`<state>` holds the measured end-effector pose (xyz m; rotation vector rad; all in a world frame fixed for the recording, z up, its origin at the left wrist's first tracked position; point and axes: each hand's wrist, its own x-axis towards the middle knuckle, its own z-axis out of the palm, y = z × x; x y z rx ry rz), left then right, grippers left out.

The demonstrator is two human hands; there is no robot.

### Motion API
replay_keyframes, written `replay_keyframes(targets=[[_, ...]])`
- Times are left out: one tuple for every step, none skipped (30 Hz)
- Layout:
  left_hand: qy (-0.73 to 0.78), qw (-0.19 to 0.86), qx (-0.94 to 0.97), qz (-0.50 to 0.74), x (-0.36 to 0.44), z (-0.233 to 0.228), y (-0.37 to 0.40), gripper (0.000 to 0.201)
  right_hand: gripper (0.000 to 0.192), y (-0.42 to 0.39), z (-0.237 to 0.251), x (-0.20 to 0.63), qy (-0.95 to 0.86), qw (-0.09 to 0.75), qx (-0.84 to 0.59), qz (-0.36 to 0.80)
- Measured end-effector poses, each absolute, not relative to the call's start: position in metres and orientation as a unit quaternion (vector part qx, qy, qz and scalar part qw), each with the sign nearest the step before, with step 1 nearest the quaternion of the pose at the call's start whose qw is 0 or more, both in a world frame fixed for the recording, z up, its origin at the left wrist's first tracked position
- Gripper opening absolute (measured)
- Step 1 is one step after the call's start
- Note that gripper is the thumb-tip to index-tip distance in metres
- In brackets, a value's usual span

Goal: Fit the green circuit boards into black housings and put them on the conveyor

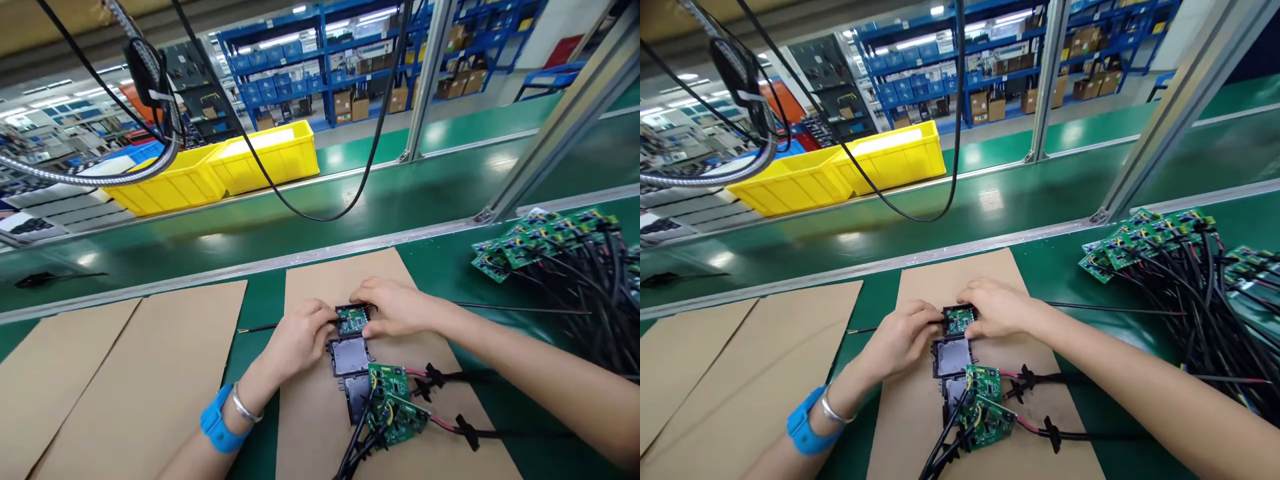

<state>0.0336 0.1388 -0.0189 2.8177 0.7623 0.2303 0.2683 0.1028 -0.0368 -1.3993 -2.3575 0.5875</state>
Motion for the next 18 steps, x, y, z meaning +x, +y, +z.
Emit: replay_keyframes(targets=[[0.234, 0.120, 0.962, 0.075, 0.036, -0.017, 0.135, 0.023, 0.055, 0.098, -0.039, 0.270, -0.830, 0.170, -0.493, 0.200], [0.208, 0.127, 0.968, 0.063, 0.040, -0.017, 0.132, 0.024, 0.058, 0.095, -0.041, 0.270, -0.830, 0.167, -0.494, 0.198], [0.188, 0.126, 0.973, 0.046, 0.043, -0.017, 0.129, 0.027, 0.058, 0.093, -0.042, 0.270, -0.831, 0.163, -0.493, 0.201], [0.174, 0.121, 0.977, 0.029, 0.046, -0.018, 0.128, 0.031, 0.056, 0.093, -0.042, 0.269, -0.832, 0.160, -0.490, 0.204], [0.167, 0.112, 0.980, 0.017, 0.049, -0.019, 0.128, 0.033, 0.054, 0.094, -0.042, 0.267, -0.834, 0.156, -0.487, 0.208], [0.161, 0.102, 0.982, 0.011, 0.051, -0.021, 0.129, 0.034, 0.052, 0.096, -0.041, 0.266, -0.836, 0.152, -0.484, 0.211], [0.154, 0.094, 0.984, 0.010, 0.052, -0.023, 0.130, 0.033, 0.050, 0.098, -0.040, 0.265, -0.838, 0.147, -0.481, 0.213], [0.145, 0.089, 0.985, 0.009, 0.052, -0.025, 0.133, 0.032, 0.048, 0.099, -0.038, 0.265, -0.838, 0.144, -0.480, 0.214], [0.137, 0.087, 0.987, 0.009, 0.052, -0.027, 0.135, 0.031, 0.046, 0.101, -0.037, 0.264, -0.839, 0.142, -0.480, 0.214], [0.128, 0.086, 0.988, 0.008, 0.052, -0.028, 0.137, 0.030, 0.045, 0.102, -0.036, 0.263, -0.839, 0.140, -0.480, 0.215], [0.122, 0.087, 0.989, 0.007, 0.051, -0.028, 0.139, 0.030, 0.044, 0.104, -0.035, 0.263, -0.839, 0.140, -0.479, 0.217], [0.119, 0.088, 0.989, 0.006, 0.050, -0.029, 0.140, 0.029, 0.044, 0.105, -0.035, 0.262, -0.839, 0.141, -0.478, 0.220], [0.119, 0.089, 0.989, 0.007, 0.050, -0.029, 0.140, 0.029, 0.045, 0.105, -0.036, 0.262, -0.837, 0.142, -0.478, 0.224], [0.123, 0.088, 0.988, 0.010, 0.050, -0.029, 0.140, 0.029, 0.046, 0.105, -0.037, 0.262, -0.835, 0.144, -0.479, 0.229], [0.127, 0.087, 0.988, 0.014, 0.050, -0.030, 0.139, 0.028, 0.048, 0.105, -0.038, 0.263, -0.833, 0.148, -0.478, 0.236], [0.132, 0.087, 0.987, 0.021, 0.050, -0.031, 0.138, 0.028, 0.049, 0.104, -0.039, 0.264, -0.830, 0.155, -0.479, 0.242], [0.139, 0.087, 0.986, 0.029, 0.050, -0.032, 0.137, 0.028, 0.052, 0.102, -0.041, 0.267, -0.826, 0.165, -0.479, 0.250], [0.145, 0.088, 0.985, 0.037, 0.050, -0.033, 0.136, 0.028, 0.057, 0.100, -0.042, 0.270, -0.820, 0.176, -0.481, 0.255]])
